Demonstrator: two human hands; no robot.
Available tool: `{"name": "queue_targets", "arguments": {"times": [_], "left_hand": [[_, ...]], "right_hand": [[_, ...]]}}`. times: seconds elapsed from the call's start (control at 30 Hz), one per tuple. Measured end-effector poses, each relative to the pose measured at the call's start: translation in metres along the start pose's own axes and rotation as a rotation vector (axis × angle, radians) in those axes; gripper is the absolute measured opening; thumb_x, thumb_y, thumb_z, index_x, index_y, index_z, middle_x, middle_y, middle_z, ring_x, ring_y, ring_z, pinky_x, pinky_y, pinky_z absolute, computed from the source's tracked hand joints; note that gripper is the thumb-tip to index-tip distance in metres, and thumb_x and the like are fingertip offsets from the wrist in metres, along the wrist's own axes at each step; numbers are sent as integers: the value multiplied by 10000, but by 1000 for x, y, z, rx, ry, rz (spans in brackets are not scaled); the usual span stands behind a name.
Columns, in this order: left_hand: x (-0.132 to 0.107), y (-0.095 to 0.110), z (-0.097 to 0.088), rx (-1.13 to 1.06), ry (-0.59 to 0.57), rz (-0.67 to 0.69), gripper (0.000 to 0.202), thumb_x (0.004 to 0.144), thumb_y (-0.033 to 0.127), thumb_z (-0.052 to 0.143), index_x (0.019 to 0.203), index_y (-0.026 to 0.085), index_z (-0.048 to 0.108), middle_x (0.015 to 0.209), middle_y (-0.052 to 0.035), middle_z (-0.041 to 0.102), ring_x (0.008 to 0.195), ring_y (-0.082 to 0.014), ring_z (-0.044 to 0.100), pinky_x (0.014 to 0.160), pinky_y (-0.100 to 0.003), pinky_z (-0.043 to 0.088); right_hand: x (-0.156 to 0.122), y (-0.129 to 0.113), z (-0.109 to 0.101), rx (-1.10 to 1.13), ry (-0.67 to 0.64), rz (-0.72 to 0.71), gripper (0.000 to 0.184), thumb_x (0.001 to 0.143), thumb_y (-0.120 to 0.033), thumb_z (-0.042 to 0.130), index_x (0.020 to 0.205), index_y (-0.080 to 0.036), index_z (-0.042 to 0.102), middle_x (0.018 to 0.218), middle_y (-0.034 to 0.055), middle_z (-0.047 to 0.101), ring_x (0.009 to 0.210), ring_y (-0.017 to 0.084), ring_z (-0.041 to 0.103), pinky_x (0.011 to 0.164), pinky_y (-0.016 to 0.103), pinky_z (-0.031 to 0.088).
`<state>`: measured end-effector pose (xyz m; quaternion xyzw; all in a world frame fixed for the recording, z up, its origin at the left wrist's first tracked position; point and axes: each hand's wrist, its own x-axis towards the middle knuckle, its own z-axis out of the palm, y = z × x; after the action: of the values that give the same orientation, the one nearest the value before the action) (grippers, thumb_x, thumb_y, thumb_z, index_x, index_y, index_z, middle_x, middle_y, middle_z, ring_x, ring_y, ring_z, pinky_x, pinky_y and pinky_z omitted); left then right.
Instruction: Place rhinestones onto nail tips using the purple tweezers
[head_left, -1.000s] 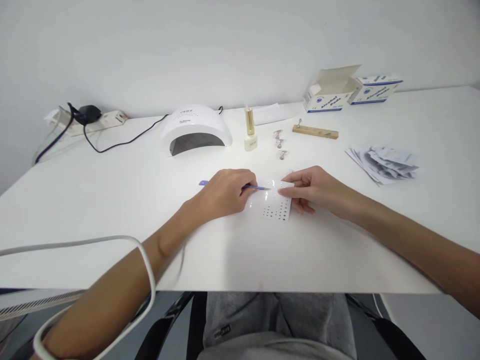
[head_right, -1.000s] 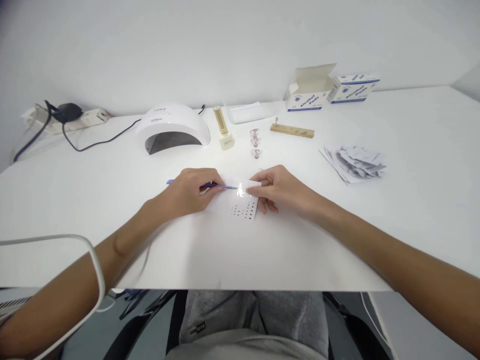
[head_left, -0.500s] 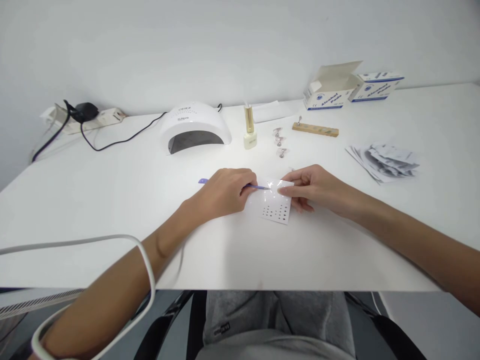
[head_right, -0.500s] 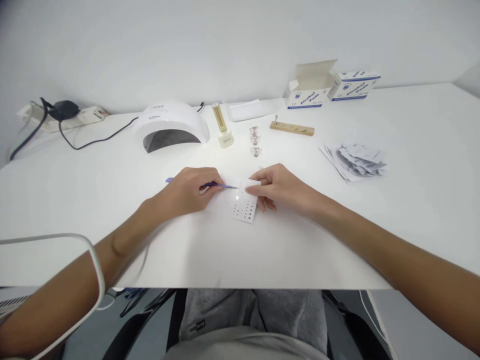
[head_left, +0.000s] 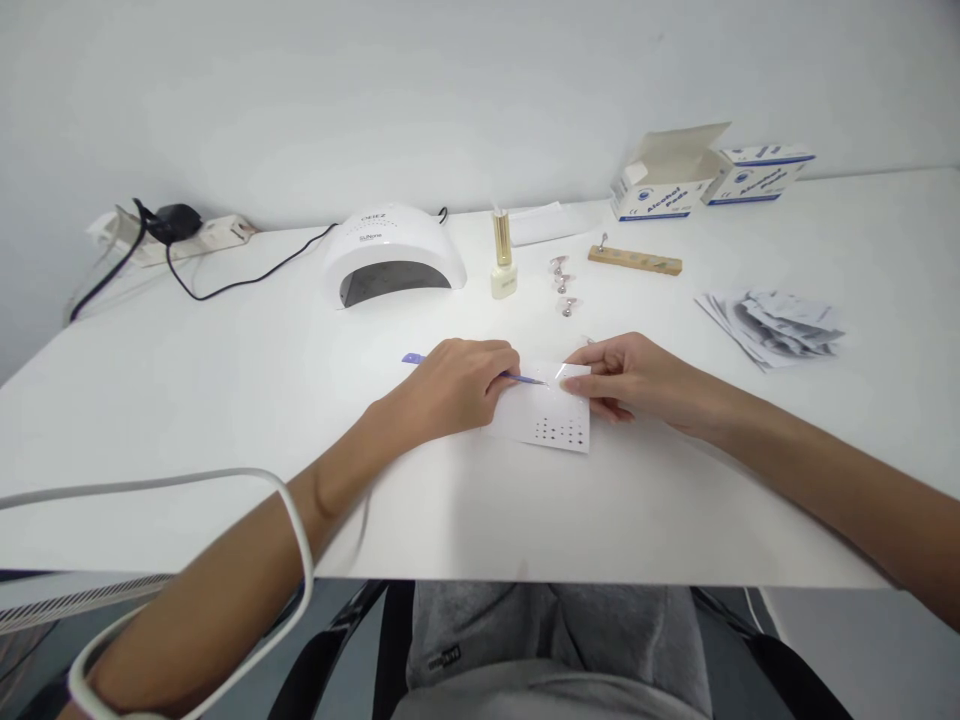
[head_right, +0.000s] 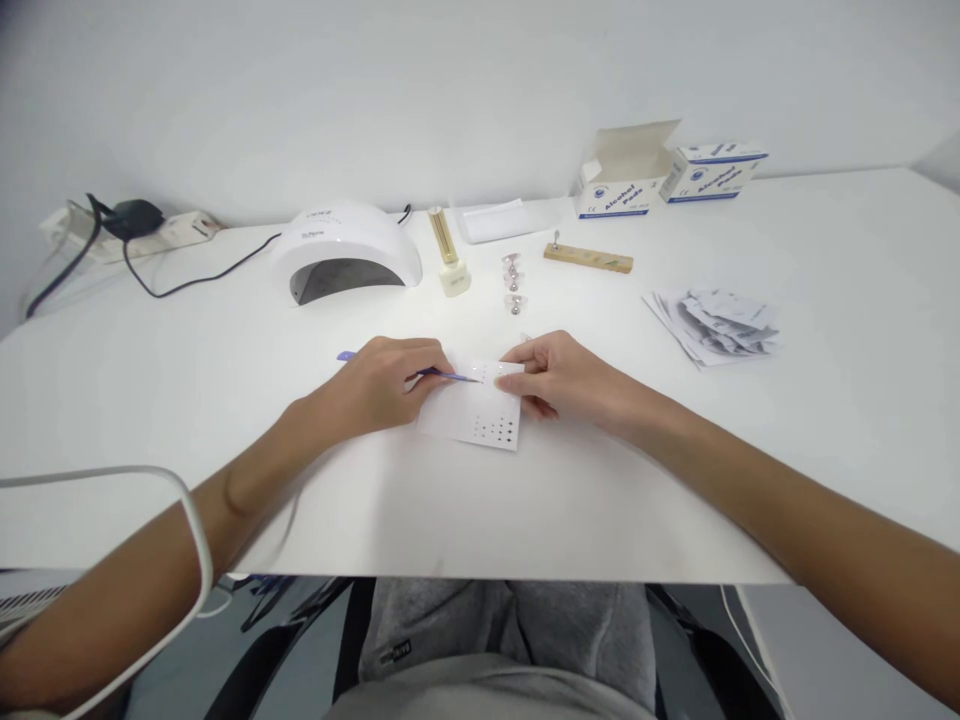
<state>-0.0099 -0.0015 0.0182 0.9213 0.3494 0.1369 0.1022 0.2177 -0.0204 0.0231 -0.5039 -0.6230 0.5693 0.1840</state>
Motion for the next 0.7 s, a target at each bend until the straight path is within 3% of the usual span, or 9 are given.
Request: {"name": "queue_targets", "arguments": {"times": [0.7], "left_hand": [[0, -1, 2, -19, -4, 5, 184, 862, 146, 463, 793, 162, 633, 760, -8, 653, 619, -111, 544, 587, -251, 387]], "right_hand": [[-1, -1, 0, -8, -2, 12, 219, 775, -355, 657, 834, -147, 691, 469, -15, 505, 444, 103, 412, 466, 264, 307]]}}
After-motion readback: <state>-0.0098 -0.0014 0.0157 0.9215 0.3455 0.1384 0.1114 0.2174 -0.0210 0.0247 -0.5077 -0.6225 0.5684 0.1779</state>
